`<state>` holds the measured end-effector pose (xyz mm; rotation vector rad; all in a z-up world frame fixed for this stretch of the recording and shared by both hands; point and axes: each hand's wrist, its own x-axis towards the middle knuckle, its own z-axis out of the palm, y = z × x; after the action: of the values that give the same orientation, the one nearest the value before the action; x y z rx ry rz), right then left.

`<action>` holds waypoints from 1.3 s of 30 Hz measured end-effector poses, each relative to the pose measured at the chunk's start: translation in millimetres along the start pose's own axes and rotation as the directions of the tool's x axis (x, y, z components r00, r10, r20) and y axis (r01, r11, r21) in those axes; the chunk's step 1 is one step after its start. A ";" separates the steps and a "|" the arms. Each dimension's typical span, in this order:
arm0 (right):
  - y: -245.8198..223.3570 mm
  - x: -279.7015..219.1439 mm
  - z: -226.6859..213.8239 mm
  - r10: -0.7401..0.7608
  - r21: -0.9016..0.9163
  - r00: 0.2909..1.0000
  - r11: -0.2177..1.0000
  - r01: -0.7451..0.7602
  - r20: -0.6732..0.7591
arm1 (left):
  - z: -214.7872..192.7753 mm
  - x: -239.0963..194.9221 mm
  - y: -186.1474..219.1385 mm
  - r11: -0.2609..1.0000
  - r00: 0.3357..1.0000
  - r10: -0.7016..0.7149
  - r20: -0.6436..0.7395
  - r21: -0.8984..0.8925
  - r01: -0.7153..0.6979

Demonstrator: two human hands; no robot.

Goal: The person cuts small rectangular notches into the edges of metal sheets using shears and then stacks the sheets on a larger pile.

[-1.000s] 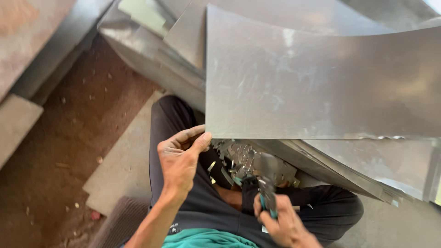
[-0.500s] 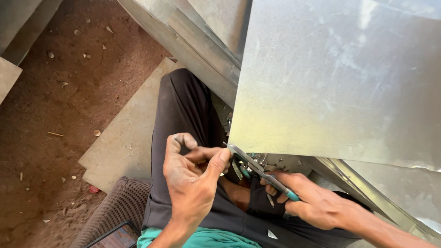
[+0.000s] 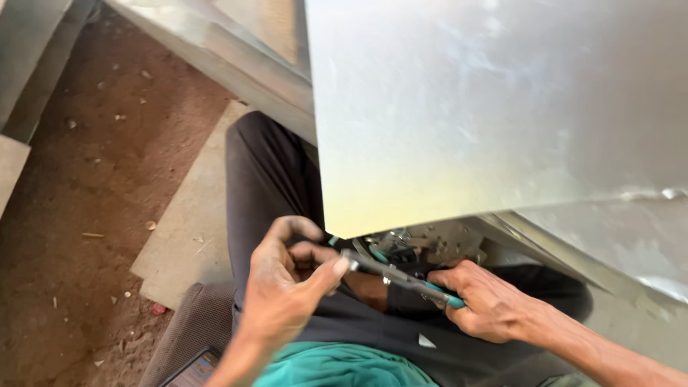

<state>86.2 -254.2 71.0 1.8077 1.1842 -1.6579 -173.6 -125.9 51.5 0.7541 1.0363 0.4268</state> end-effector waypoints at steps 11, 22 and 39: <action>106.1 -33.5 203.7 0.319 0.757 0.945 0.633 -0.160 -0.067 | 28.4 113.9 64.1 0.885 0.966 0.259 -0.008 0.401 -0.234; 123.9 -5.5 341.0 0.600 0.856 0.672 0.506 0.101 -0.434 | 166.9 0.0 -109.5 0.966 0.968 0.248 -0.045 0.091 -0.243; 42.4 -64.0 227.2 0.172 0.912 0.920 0.284 0.295 -0.351 | 125.1 16.5 -107.0 0.979 0.944 -0.053 0.327 -0.170 0.114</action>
<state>-10.9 -473.4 75.2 2.9499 0.1674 -2.4230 -57.9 -232.3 -0.1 0.5845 0.7078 0.3101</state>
